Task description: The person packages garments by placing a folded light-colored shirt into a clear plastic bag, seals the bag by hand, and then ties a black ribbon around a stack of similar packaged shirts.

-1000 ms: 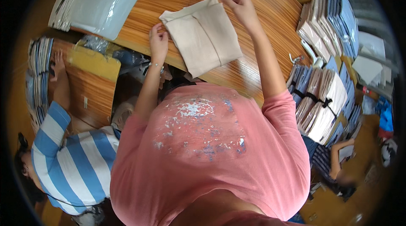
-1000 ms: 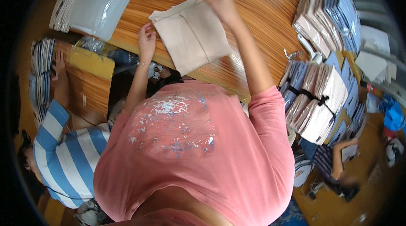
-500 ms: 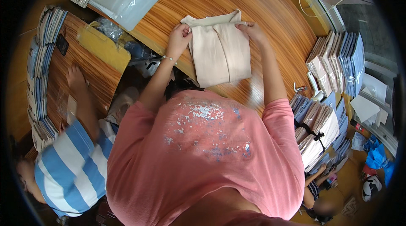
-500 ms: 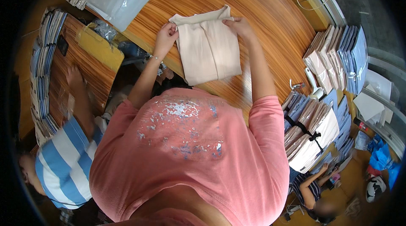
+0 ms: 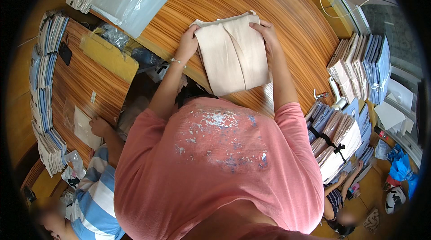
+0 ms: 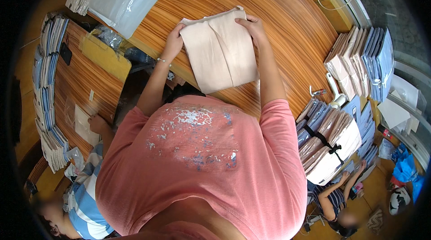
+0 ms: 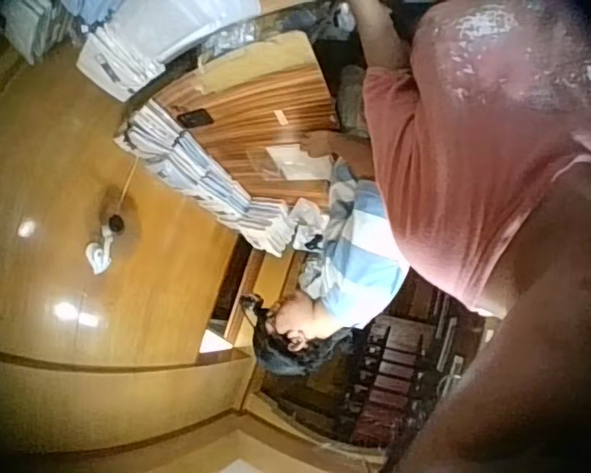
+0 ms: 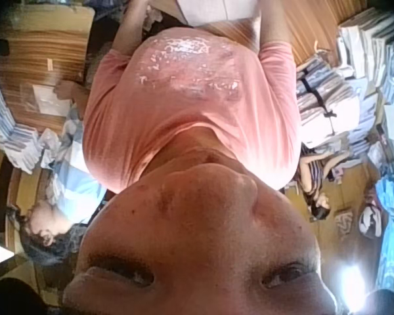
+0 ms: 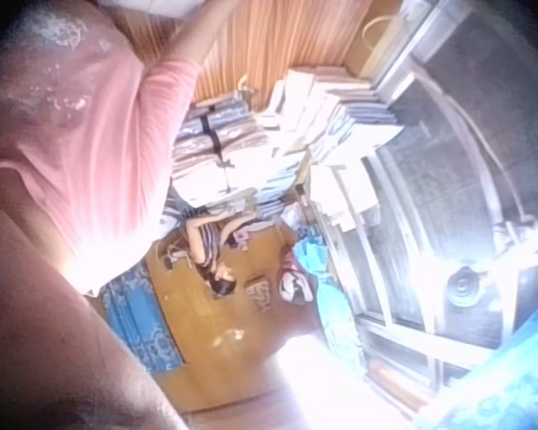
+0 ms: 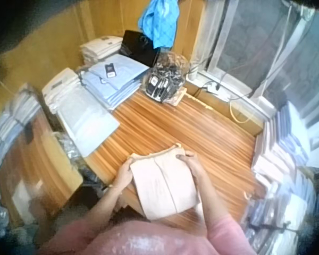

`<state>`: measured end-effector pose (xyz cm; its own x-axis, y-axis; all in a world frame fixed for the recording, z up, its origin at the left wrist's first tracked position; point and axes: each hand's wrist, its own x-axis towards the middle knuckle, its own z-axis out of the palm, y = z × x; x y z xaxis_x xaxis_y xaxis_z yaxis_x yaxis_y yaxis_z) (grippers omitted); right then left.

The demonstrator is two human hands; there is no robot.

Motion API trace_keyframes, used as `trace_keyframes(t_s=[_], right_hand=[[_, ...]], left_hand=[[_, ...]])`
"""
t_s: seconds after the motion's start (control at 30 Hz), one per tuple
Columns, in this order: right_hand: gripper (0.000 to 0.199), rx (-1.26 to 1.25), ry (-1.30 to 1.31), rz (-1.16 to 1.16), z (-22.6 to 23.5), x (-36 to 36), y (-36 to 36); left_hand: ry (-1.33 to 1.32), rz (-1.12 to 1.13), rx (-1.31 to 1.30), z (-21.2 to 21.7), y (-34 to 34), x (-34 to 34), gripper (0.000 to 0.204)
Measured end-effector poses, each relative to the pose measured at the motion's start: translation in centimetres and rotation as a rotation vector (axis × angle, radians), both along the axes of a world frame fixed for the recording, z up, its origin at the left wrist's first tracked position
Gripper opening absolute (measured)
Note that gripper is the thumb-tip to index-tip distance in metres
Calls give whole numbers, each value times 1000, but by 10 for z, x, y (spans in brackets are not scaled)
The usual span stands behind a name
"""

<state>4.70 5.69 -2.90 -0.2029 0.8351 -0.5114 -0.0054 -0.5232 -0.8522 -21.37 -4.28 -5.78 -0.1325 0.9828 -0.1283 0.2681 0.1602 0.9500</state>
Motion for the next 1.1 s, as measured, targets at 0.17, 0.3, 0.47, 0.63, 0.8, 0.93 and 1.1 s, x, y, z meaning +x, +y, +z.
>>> trace_keyframes(t_s=[0.17, 0.3, 0.47, 0.63, 0.8, 0.93, 1.1], right_hand=[[31, 27, 64, -10, -2, 1, 1], [40, 77, 122, -33, -8, 1, 4], [45, 110, 144, -46, -12, -1, 4], [45, 168, 79, -62, -23, -4, 4], [45, 290, -72, 14, -21, -9, 7], [47, 330, -190, -22, -35, 0, 9], [48, 528, -453, 13, -35, -15, 1]], left_hand=[[-38, 28, -77, -19, 4, -10, 16], [183, 128, 25, -24, 12, -8, 21], [-303, 231, -247, -13, 10, -6, 24], [-130, 187, -55, 2, -1, -9, 18], [89, 258, -165, 1, 9, -16, 14], [666, 166, 128, 43, 0, 0, 15], [494, -742, 756, 57, -26, 84, 26]])
